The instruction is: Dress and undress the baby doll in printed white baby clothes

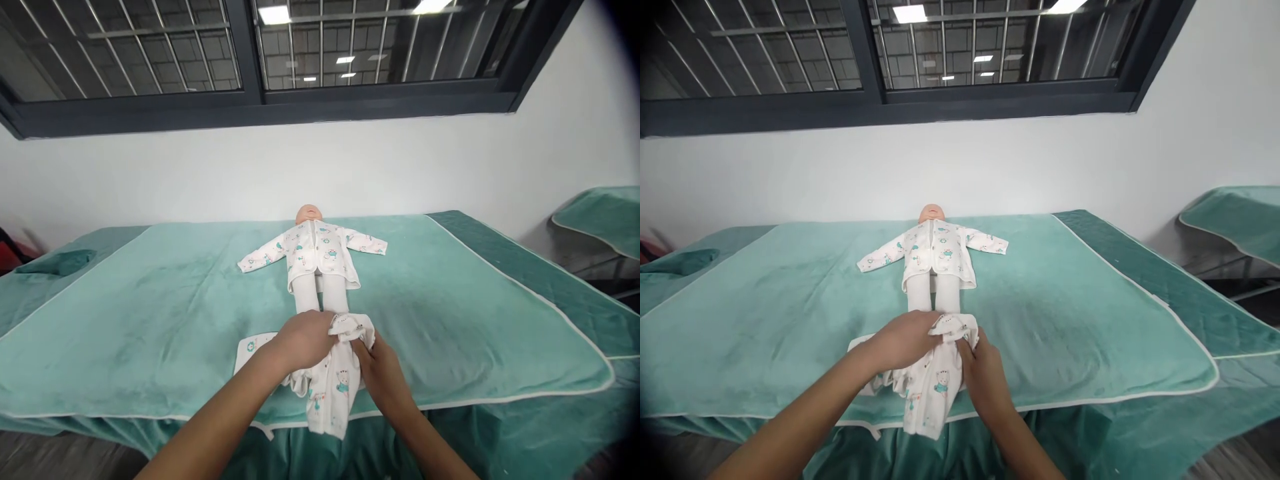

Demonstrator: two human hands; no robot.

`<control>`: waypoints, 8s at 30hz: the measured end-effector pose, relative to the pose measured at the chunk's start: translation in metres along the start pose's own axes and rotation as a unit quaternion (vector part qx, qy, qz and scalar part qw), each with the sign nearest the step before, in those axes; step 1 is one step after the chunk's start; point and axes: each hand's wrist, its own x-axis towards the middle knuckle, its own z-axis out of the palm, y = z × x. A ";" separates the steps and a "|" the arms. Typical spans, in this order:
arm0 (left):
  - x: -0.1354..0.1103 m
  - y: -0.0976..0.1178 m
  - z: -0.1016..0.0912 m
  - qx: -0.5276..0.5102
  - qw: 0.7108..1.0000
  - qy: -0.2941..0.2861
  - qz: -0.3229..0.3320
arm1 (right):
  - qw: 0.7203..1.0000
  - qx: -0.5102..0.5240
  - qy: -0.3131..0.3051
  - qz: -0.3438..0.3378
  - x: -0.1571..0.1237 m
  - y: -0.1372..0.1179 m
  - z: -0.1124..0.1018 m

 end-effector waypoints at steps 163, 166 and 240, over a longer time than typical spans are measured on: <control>0.015 -0.031 -0.042 -0.316 0.946 -0.073 -0.007 | 0.933 0.184 -0.310 -0.015 0.106 -0.067 -0.023; 0.018 -0.037 -0.037 -0.354 0.935 0.010 -0.002 | 0.933 0.070 -0.350 -0.050 0.106 -0.073 -0.021; -0.064 -0.059 0.073 -0.476 0.775 0.376 -0.177 | 0.787 -0.397 -0.279 -0.380 0.098 -0.054 0.026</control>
